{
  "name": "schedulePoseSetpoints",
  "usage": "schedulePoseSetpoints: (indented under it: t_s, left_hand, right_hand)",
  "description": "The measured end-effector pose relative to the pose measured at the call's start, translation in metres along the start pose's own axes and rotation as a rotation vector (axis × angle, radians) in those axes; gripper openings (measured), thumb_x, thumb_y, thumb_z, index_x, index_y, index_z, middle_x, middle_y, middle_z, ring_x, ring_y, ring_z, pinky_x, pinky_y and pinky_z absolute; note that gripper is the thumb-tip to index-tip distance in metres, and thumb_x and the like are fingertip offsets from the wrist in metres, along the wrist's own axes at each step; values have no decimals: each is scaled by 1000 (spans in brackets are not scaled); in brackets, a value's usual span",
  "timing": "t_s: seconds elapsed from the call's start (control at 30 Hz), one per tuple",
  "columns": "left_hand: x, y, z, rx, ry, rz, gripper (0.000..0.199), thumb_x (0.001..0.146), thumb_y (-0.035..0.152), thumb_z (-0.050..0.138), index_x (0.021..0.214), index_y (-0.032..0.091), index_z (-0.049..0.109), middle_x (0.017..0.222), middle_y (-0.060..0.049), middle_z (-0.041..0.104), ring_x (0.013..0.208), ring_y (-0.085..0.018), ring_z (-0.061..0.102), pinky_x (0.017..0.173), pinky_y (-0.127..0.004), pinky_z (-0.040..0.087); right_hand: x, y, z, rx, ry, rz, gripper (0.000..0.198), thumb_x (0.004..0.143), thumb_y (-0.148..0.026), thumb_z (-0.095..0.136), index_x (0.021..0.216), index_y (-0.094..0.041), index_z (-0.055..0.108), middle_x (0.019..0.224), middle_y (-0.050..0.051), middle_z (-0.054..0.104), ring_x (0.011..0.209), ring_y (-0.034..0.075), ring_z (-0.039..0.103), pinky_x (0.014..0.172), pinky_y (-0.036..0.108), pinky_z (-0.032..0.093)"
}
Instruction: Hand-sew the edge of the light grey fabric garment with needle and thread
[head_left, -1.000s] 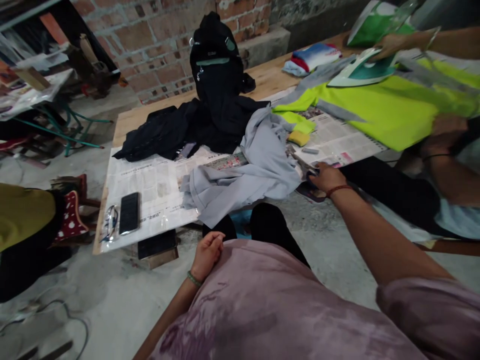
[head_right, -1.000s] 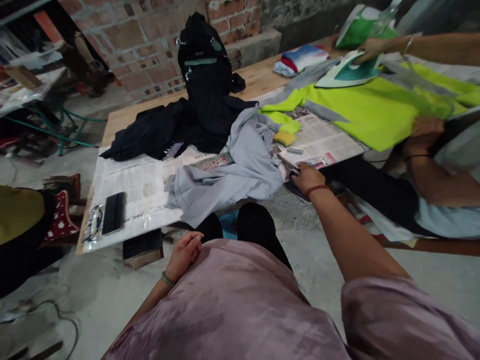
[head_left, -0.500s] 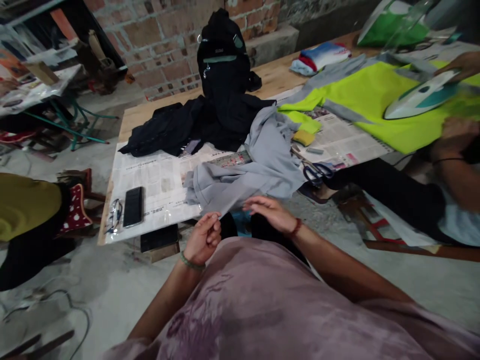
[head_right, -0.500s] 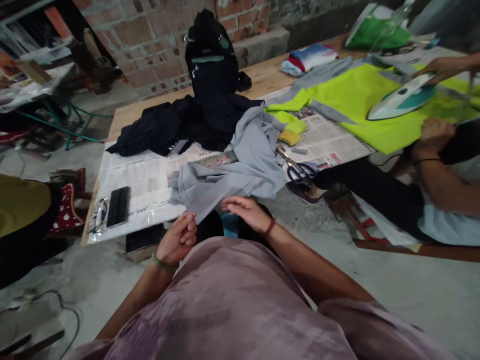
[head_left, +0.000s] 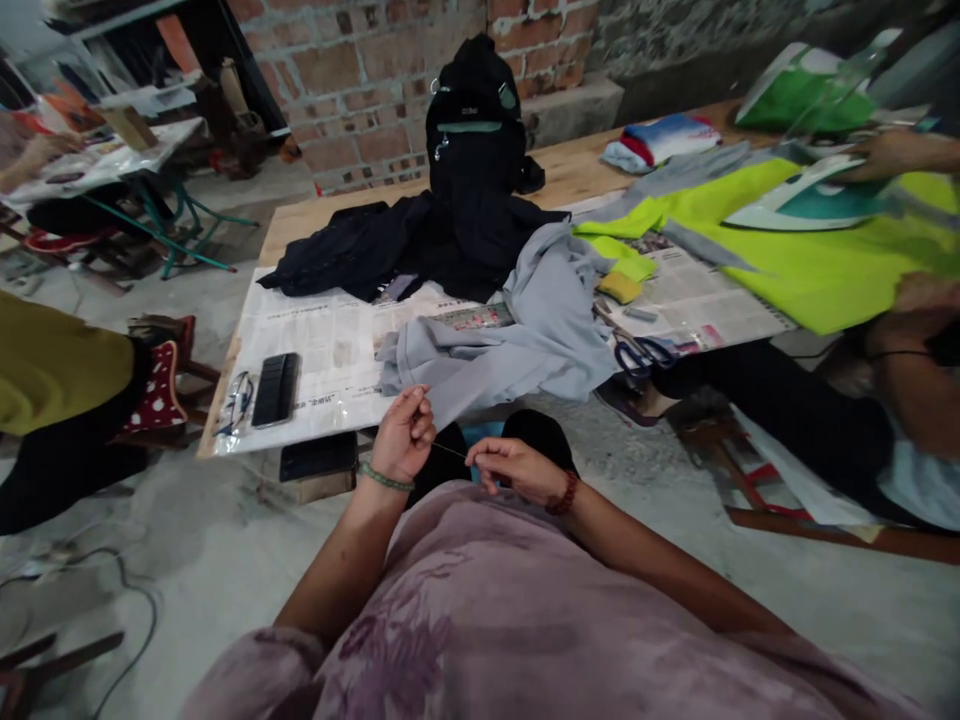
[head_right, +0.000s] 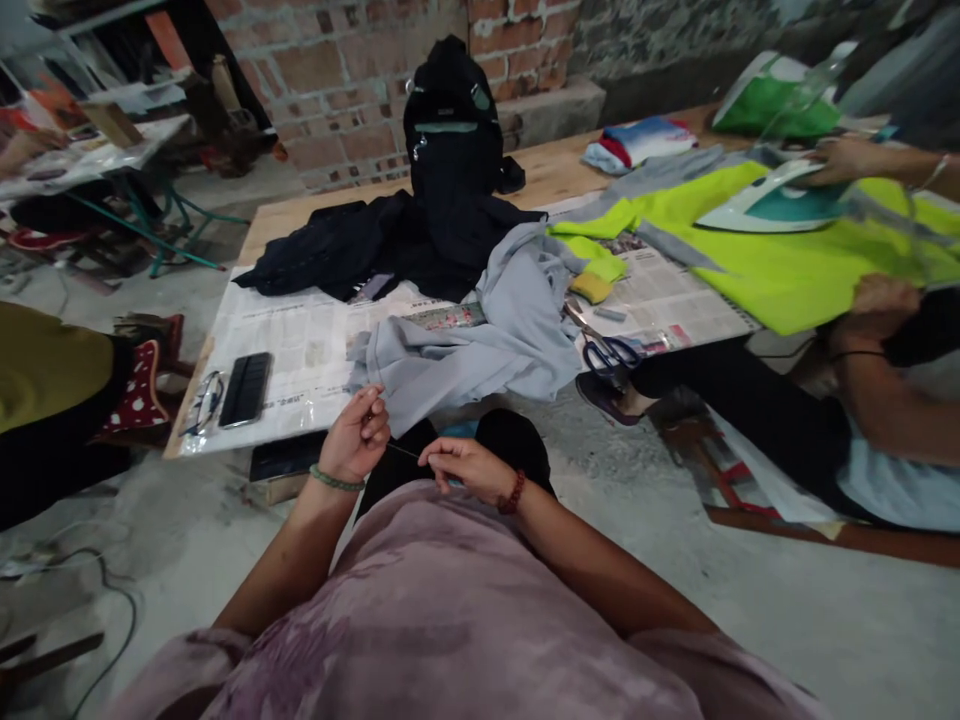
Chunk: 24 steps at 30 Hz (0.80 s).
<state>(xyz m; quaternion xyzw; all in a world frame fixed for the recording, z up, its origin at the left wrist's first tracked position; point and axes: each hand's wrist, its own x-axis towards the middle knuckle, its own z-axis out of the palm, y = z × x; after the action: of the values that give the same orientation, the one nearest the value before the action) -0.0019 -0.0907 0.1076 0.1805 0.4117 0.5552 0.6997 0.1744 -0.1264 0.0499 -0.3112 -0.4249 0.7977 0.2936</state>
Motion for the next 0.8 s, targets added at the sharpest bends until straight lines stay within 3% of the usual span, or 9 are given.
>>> schedulePoseSetpoints:
  t_s: [0.3,0.57,0.67,0.8]
  left_hand:
    - [1,-5,-14,-14,53,23,17,71,19,65,83,15,53,54,9,48,31,1,29,28,-12,19]
    - [2,-11,-28,-33,74,52,19,69,20,67,82,15,54,55,8,48,32,1,29,28,-12,18]
    - [0,-13,-34,-37,103,48,20,68,19,67,82,15,55,55,8,48,33,0,30,28,-13,18]
    - [-3,-22,-43,-32,155,38,23,66,21,69,82,15,54,57,8,48,35,0,34,30,-12,23]
  right_hand:
    - [-16,-1,-9,-297,174,100,29,72,-39,58,84,-13,61,52,-4,52,43,5,46,47,18,32]
    - [-26,0,-17,-434,332,74,22,69,-36,58,77,-15,58,59,-3,52,46,6,48,46,19,36]
    - [-26,3,-18,-534,411,9,21,73,-36,55,76,-16,59,56,-3,49,46,6,43,45,19,34]
    - [-28,2,-18,-712,481,-206,18,76,-32,54,71,-16,62,69,1,55,59,8,47,55,20,38]
